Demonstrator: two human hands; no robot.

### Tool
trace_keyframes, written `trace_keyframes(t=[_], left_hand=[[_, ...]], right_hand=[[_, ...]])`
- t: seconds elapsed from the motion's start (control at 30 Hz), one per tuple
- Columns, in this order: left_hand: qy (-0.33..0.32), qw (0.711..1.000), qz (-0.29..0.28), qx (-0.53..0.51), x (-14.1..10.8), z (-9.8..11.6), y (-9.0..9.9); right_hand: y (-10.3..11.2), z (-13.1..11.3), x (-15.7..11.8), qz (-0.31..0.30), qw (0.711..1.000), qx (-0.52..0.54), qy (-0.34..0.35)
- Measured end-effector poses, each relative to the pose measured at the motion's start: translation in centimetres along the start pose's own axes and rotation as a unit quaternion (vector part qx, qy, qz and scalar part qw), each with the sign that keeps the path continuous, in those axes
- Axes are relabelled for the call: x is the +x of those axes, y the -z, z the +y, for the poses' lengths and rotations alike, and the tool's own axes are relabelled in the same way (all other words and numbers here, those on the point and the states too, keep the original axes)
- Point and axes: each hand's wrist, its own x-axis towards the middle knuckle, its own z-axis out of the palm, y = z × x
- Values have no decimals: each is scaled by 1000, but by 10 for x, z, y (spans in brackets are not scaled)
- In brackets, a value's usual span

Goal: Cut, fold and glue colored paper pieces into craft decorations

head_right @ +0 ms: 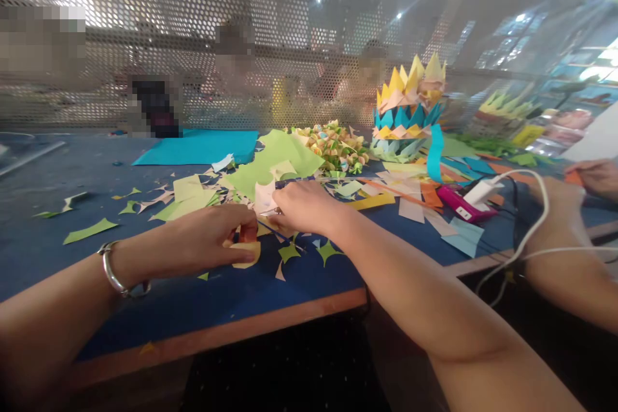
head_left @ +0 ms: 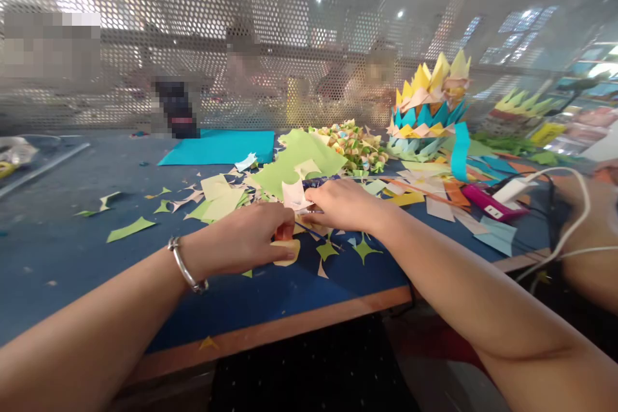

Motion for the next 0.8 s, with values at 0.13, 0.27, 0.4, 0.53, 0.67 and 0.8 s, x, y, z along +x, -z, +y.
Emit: trace_keyframes(t=[0.13,0.27,0.4,0.53,0.67,0.8], left_hand=[[-9,999,7,-37,3,-7,-2],[-17,995,21,-92,8,-17,2],[7,969,93,-229,14,-27,7],[38,905,163,-391,17,-33,7],[57,840,202,-501,19,-34,4],[73,805,205,-552,21,-31,3]], right_hand=[[-1,-2,-1,-3,1000,16,-12],[0,-3,-3,-1,999,45,-16],[3,-6,-5,0,997,73,-16],[6,-5,-4,13,997,70,-29],[7,0,-4,87,992,76,-45],[6,-1,-7,179,974,141,14]])
